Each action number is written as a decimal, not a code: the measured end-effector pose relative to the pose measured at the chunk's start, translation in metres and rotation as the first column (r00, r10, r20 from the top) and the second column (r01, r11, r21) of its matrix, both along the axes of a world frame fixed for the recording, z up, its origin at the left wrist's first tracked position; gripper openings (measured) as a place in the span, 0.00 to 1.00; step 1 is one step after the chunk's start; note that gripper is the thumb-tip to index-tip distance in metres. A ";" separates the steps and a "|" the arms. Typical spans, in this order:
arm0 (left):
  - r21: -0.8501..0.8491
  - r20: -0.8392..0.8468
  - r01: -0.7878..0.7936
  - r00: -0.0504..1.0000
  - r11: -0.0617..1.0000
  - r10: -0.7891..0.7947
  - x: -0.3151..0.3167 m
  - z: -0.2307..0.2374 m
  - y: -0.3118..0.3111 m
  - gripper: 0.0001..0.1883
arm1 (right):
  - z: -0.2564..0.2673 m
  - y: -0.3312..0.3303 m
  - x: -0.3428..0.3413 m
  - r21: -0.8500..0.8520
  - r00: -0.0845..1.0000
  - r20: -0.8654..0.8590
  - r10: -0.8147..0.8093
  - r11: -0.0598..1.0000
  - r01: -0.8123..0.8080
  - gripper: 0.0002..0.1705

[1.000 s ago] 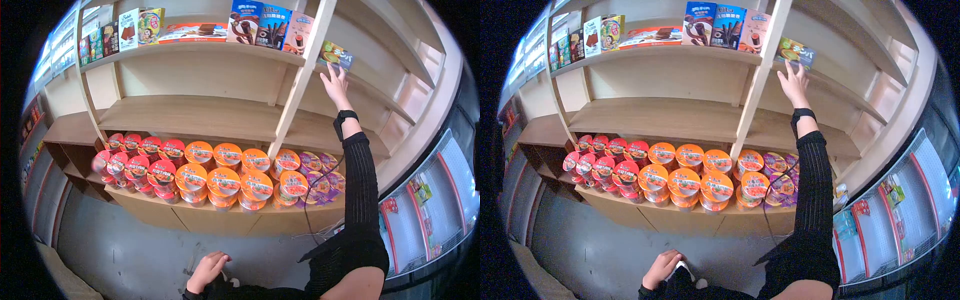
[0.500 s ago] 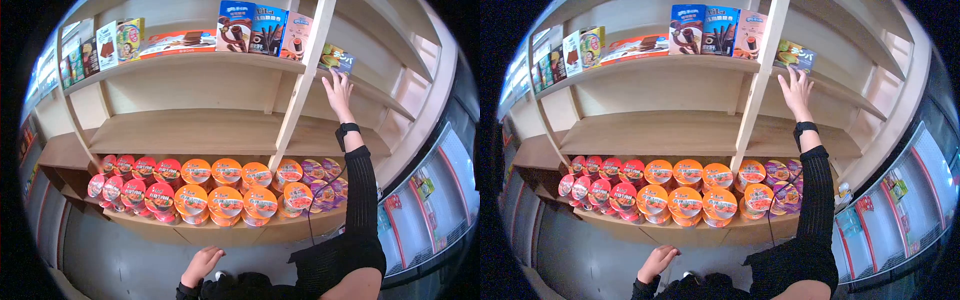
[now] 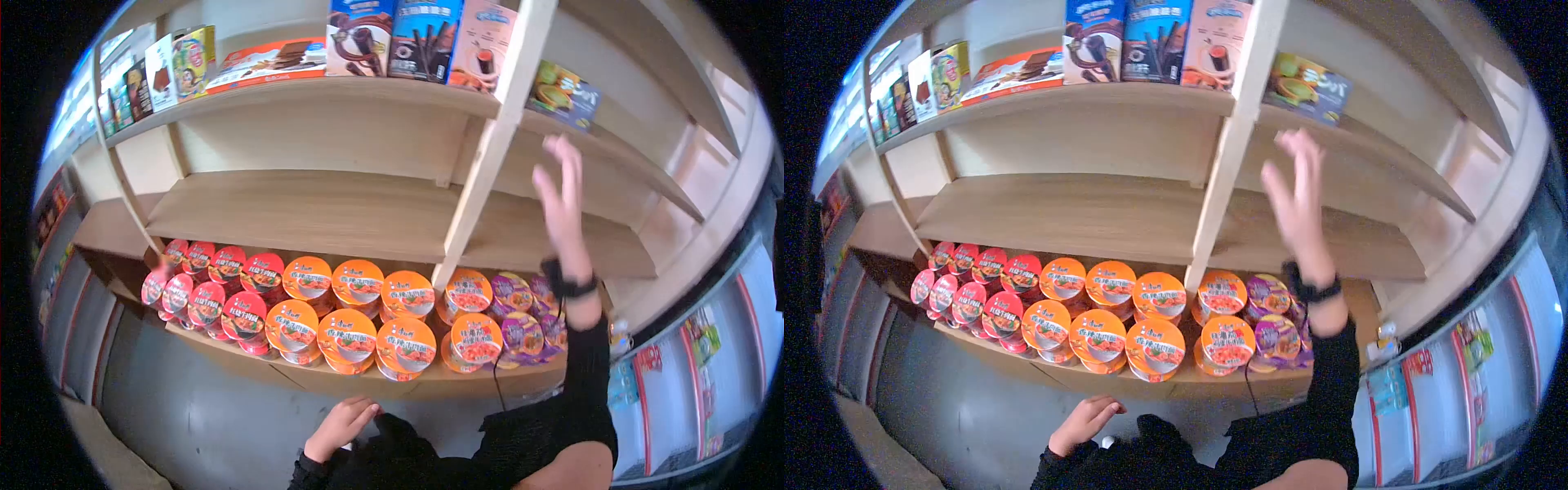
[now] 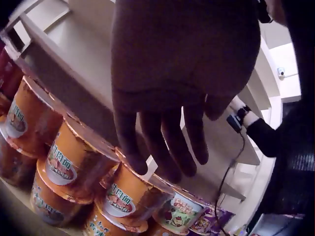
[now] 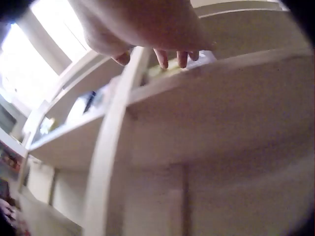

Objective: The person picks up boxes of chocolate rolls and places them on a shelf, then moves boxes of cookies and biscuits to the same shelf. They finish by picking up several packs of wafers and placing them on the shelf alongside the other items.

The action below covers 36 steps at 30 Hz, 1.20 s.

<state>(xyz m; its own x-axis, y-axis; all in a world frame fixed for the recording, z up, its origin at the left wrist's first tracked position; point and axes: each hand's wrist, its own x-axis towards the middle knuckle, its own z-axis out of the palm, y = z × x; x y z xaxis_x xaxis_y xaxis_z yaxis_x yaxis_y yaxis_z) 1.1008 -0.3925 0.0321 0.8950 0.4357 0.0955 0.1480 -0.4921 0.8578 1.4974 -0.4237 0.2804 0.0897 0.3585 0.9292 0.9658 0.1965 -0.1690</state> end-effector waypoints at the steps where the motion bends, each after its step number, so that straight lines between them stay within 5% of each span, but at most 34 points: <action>1: -0.025 0.005 -0.001 1.000 1.000 0.001 0.006 -0.001 0.000 0.16 | -0.010 -0.012 -0.032 -0.120 0.990 -0.078 0.116 0.985 -0.124 0.23; 3: 0.021 0.036 -0.077 0.996 0.997 0.076 0.017 -0.004 -0.001 0.15 | -0.050 -0.036 -0.081 -0.415 0.923 -0.244 0.297 0.828 -0.376 0.25; 4: 0.068 0.054 -0.112 0.993 0.991 0.108 0.019 -0.005 -0.001 0.14 | -0.070 -0.043 -0.110 -0.423 0.776 -0.469 0.422 0.664 -0.616 0.24; 5: 0.060 0.053 -0.181 0.983 0.982 0.177 0.021 -0.005 -0.001 0.14 | -0.080 -0.042 -0.125 -0.575 0.809 -0.138 0.571 0.619 -0.535 0.22; 7: 0.053 0.142 -0.131 0.982 0.990 0.123 0.018 -0.006 -0.001 0.13 | -0.122 -0.039 -0.169 -0.603 0.606 -0.514 0.607 0.247 -0.759 0.19; 9: 0.047 0.149 -0.181 0.974 0.982 0.172 0.002 -0.024 -0.001 0.13 | -0.160 -0.034 -0.210 -0.572 0.488 -0.695 0.528 0.005 -0.820 0.20; 12: 0.095 0.186 -0.259 0.953 0.961 0.238 -0.044 -0.034 -0.003 0.14 | -0.179 -0.020 -0.265 -0.530 0.328 -0.690 0.645 -0.143 -0.836 0.19; 14: 0.139 0.199 -0.334 0.932 0.932 0.304 -0.088 -0.037 -0.008 0.14 | -0.176 -0.005 -0.296 -0.482 0.290 -0.748 0.597 -0.188 -0.855 0.18; 16: 0.087 0.023 -0.401 0.916 0.912 0.401 -0.141 -0.037 -0.013 0.13 | -0.183 0.013 -0.331 -0.387 0.240 -0.811 0.534 -0.181 -0.904 0.16; 19: 0.046 -0.059 -0.541 0.838 0.840 0.543 -0.220 -0.040 -0.025 0.13 | -0.204 0.038 -0.396 -0.132 0.072 -0.963 0.260 -0.220 -0.967 0.15; 22: 0.039 -0.172 -0.648 0.746 0.761 0.644 -0.293 -0.056 -0.039 0.13 | -0.214 0.057 -0.469 -0.056 0.014 -0.992 0.128 -0.327 -0.943 0.15; 27: 0.037 -0.102 -0.766 0.636 0.642 0.765 -0.380 -0.073 -0.051 0.13 | -0.209 0.077 -0.584 -0.142 0.028 -0.978 0.209 -0.556 -0.819 0.15; 30: -0.037 -0.132 -0.842 0.538 0.539 0.832 -0.410 -0.068 -0.051 0.13 | -0.210 0.096 -0.633 -0.127 -0.071 -0.968 0.240 -0.716 -0.686 0.17; 36: -0.090 -0.078 -0.889 0.455 0.448 0.887 -0.453 -0.077 -0.015 0.13 | -0.212 0.160 -0.710 -0.206 0.004 -0.964 0.265 -0.740 -0.640 0.17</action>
<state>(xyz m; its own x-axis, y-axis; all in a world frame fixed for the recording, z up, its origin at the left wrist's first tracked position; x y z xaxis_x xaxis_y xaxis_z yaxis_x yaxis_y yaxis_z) 0.6475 -0.4074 -0.0452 0.0152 0.9998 -0.0140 0.4661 0.0053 0.8847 0.7877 -0.2633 0.0681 -0.9431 0.3325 -0.0050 0.0075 0.0061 -1.0000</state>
